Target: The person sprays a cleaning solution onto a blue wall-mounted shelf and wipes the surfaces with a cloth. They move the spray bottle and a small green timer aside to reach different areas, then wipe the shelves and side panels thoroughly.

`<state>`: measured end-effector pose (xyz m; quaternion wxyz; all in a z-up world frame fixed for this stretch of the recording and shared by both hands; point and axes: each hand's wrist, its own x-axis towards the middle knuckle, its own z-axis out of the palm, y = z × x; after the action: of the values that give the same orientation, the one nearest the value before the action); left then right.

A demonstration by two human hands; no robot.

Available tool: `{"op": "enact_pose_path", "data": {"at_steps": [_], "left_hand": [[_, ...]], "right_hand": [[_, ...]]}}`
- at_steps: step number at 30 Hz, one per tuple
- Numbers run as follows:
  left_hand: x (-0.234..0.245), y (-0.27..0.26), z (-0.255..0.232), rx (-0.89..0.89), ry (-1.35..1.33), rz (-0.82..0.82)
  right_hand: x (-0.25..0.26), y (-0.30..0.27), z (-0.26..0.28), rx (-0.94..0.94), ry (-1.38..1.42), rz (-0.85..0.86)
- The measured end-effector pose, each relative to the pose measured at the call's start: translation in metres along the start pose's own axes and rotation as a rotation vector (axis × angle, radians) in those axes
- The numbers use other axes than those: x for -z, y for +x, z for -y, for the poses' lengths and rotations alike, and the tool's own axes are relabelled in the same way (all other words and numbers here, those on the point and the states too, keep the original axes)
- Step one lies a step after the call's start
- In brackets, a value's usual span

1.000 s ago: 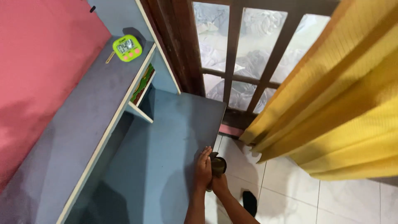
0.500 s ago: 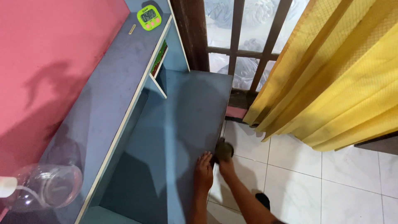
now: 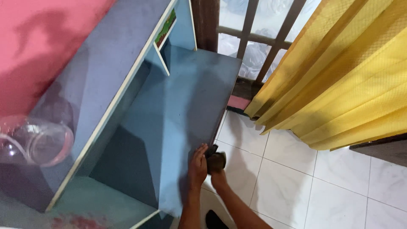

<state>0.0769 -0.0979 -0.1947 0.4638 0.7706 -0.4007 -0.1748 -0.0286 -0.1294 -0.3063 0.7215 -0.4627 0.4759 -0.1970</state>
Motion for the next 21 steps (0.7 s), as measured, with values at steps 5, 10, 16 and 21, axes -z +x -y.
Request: {"op": "enact_pose_path", "data": {"at_steps": [5,10,16,21], "left_hand": [[0.014,-0.037,-0.013,0.071,0.034,0.014],[0.020,-0.056,-0.017,0.136,0.085,-0.049],[0.036,-0.061,-0.027,0.146,0.008,-0.018],[0.066,-0.076,-0.033,0.262,-0.072,0.016]], "right_hand": [[0.014,0.056,-0.026,0.586,-0.519,-0.008],[0.003,0.030,-0.003,0.090,0.018,0.010],[-0.002,-0.005,-0.044,0.980,-0.586,0.035],[-0.011,-0.003,0.007,0.047,0.035,-0.058]]}}
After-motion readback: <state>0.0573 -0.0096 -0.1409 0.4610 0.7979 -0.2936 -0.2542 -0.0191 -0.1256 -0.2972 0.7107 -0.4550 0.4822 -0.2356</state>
